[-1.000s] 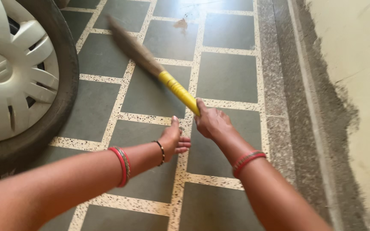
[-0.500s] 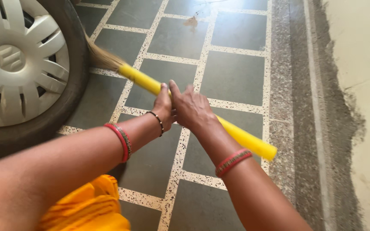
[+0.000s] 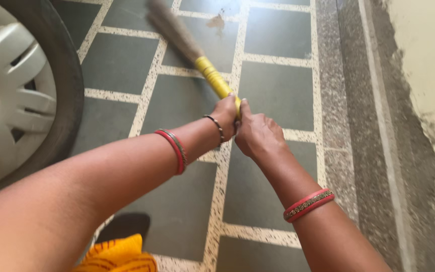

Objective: The person sweeps the tiled floor and the area around and under a parked car using a long-handled broom.

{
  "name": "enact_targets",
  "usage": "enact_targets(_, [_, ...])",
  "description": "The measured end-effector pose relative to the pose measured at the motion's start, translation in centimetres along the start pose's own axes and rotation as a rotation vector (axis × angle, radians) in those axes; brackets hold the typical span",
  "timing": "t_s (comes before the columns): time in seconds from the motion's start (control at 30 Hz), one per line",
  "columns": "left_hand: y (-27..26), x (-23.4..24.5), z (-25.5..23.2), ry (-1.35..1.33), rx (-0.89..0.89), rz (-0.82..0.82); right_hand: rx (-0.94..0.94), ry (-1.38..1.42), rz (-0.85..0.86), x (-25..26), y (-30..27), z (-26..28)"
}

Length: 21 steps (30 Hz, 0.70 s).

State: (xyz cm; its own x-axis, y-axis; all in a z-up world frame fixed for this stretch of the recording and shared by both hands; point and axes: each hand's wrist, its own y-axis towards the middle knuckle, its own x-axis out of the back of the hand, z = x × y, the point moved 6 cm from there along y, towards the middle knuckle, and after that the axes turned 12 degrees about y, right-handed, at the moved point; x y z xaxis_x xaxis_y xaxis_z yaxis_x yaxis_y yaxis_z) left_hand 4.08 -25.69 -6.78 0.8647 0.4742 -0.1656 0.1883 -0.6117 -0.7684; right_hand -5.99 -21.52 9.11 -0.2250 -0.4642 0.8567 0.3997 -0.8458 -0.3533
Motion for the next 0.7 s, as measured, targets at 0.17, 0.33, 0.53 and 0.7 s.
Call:
enact_targets(0.17, [-2.0,3.0,-6.8,-0.169,-0.198,-0.189,0.064,-0.051,-0.062,2.2,3.5,6.0])
enact_targets(0.33, [-3.9,10.0,-10.6,-0.316,-0.035,-0.505,0.384,-0.179,0.042,1.3,8.6,12.6])
enact_targets(0.53, [2.3,14.7,-9.6,-0.189,0.025,-0.567,0.104,-0.035,0.177,-3.3,12.8,14.9])
enact_targets(0.7, [7.1,13.2,-12.2,-0.150,-0.030,-0.402,0.012,-0.028,0.121,-2.9,15.6,14.7])
